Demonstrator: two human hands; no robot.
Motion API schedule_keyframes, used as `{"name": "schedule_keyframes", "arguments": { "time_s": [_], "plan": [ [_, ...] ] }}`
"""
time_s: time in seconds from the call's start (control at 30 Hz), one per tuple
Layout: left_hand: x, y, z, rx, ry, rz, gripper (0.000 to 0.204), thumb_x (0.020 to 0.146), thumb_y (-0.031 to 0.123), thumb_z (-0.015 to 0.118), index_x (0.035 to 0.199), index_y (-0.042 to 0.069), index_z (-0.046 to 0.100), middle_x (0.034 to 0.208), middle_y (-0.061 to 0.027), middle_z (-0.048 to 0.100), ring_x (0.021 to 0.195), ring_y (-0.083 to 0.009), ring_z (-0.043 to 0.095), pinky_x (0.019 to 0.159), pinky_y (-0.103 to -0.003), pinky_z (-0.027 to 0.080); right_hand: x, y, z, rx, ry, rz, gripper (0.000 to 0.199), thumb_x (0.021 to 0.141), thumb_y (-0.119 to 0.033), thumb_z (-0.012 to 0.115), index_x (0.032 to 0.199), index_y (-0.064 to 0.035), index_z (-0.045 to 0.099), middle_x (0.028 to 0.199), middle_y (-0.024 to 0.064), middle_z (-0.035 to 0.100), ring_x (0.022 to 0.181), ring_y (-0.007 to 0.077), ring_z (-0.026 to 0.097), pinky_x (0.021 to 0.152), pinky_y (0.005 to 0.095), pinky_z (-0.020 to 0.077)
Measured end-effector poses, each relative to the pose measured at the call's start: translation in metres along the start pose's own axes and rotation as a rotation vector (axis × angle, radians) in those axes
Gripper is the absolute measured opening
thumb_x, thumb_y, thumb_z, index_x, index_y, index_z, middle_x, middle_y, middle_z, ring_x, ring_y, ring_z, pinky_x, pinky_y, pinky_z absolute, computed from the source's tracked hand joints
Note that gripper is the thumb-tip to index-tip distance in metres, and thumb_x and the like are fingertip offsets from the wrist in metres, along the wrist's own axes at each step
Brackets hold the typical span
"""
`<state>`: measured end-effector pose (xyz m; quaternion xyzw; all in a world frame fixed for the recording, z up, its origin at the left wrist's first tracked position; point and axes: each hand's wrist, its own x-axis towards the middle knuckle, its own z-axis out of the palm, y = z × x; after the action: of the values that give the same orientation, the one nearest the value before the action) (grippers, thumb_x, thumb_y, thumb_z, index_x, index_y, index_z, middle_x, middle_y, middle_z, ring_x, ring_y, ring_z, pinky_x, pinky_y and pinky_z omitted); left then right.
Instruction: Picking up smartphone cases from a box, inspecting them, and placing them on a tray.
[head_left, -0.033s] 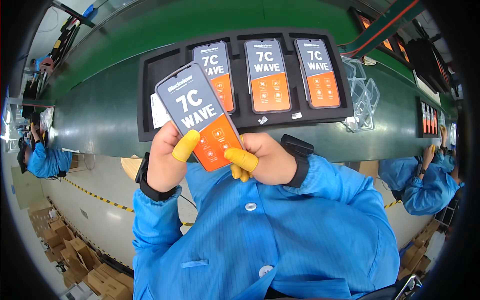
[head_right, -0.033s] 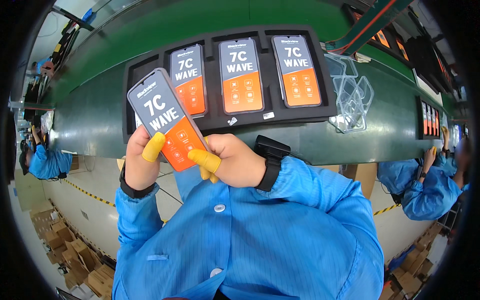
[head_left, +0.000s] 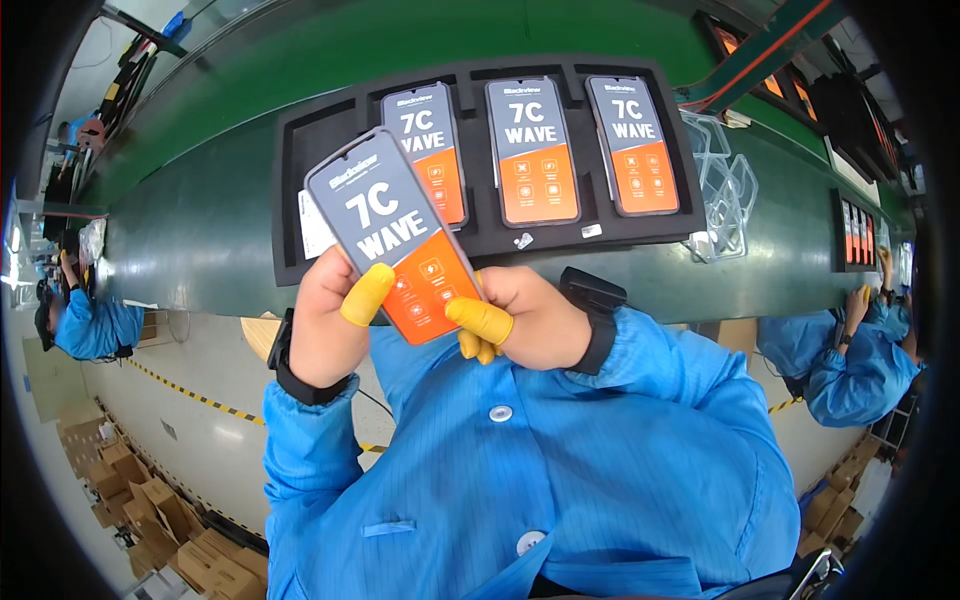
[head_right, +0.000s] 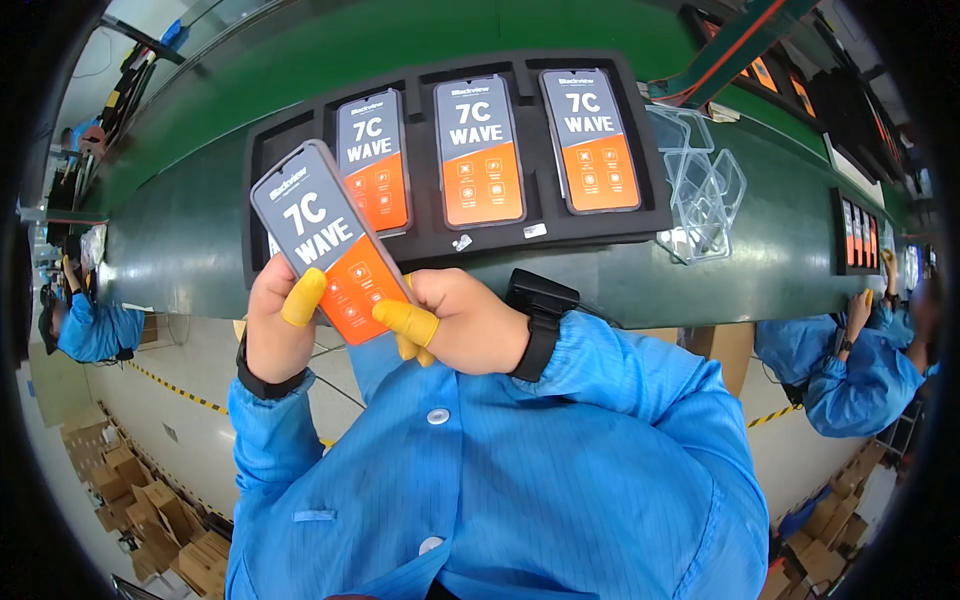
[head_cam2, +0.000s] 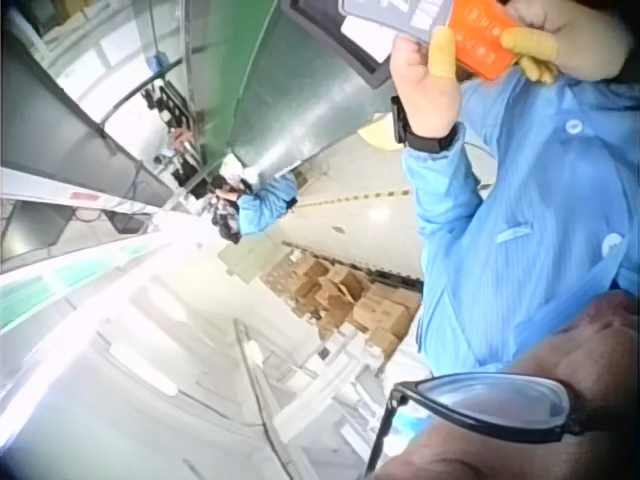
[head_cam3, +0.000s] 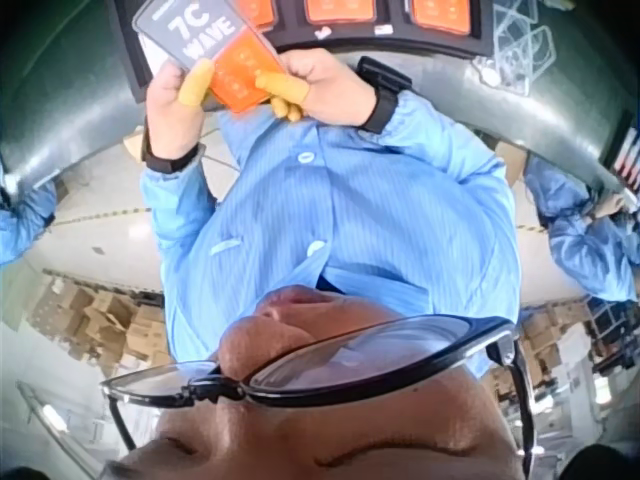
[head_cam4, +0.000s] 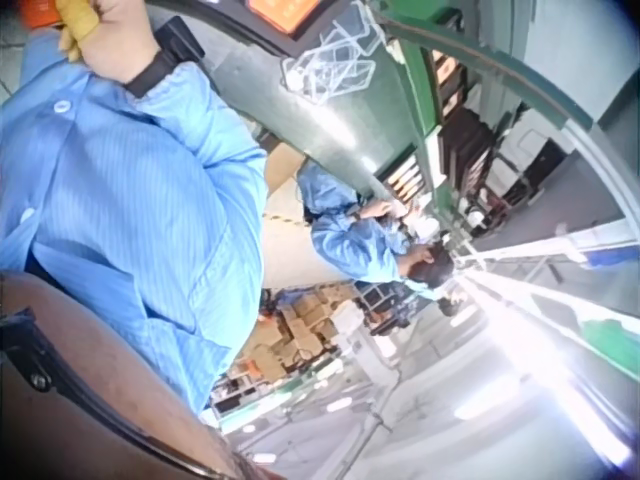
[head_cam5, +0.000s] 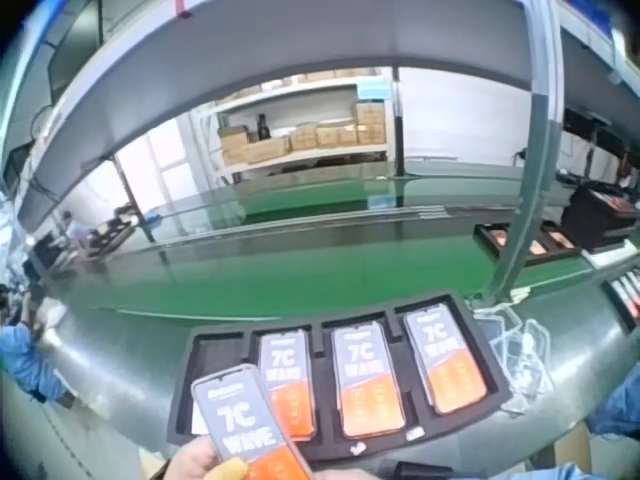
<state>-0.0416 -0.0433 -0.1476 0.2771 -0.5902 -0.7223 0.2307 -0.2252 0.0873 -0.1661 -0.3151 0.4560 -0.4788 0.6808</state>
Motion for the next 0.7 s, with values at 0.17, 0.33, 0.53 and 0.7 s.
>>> {"name": "schedule_keyframes", "arguments": {
  "time_s": [0.17, 0.33, 0.53, 0.7],
  "plan": [
    [-0.001, 0.008, -0.036, 0.149, 0.147, 0.021, 0.029, 0.097, 0.018, 0.057, 0.120, 0.000, 0.057, 0.110, -0.0050, 0.064, 0.099, -0.0095, 0.059, 0.088, -0.026, 0.046, 0.006, 0.010, -0.003, -0.102, -0.099, 0.022, 0.025, 0.098, -0.027, 0.056, 0.102, -0.0026, 0.061, 0.075, 0.0040, 0.062, 0.063, 0.0094, 0.056, 0.059, 0.0251, 0.0474],
    [0.041, 0.033, -0.067, 0.253, 0.224, -0.155, 0.025, 0.100, 0.020, 0.050, 0.111, -0.001, 0.059, 0.098, -0.0028, 0.066, 0.083, -0.0055, 0.060, 0.072, -0.020, 0.048, 0.005, 0.009, -0.004, -0.204, -0.050, -0.010, 0.021, 0.096, -0.020, 0.058, 0.103, -0.0013, 0.063, 0.079, 0.0068, 0.066, 0.068, 0.0126, 0.061, 0.063, 0.0282, 0.0508],
    [0.086, 0.045, -0.075, 0.403, 0.105, -0.234, 0.029, 0.099, 0.019, 0.052, 0.116, -0.004, 0.056, 0.103, -0.0058, 0.066, 0.087, -0.0093, 0.061, 0.079, -0.024, 0.049, -0.006, 0.001, -0.002, -0.318, -0.035, -0.106, 0.020, 0.097, -0.014, 0.056, 0.110, -0.0002, 0.062, 0.083, 0.0073, 0.067, 0.071, 0.0104, 0.063, 0.063, 0.0258, 0.0520],
    [0.100, 0.044, -0.081, 0.642, 0.112, -0.191, 0.031, 0.098, 0.017, 0.055, 0.117, -0.008, 0.054, 0.099, -0.0095, 0.066, 0.084, -0.0102, 0.061, 0.075, -0.025, 0.051, -0.016, 0.000, -0.003, -0.367, 0.069, -0.261, 0.018, 0.096, -0.012, 0.056, 0.110, -0.0004, 0.062, 0.083, 0.0082, 0.068, 0.072, 0.0127, 0.066, 0.065, 0.0268, 0.0535]
  ]
}}
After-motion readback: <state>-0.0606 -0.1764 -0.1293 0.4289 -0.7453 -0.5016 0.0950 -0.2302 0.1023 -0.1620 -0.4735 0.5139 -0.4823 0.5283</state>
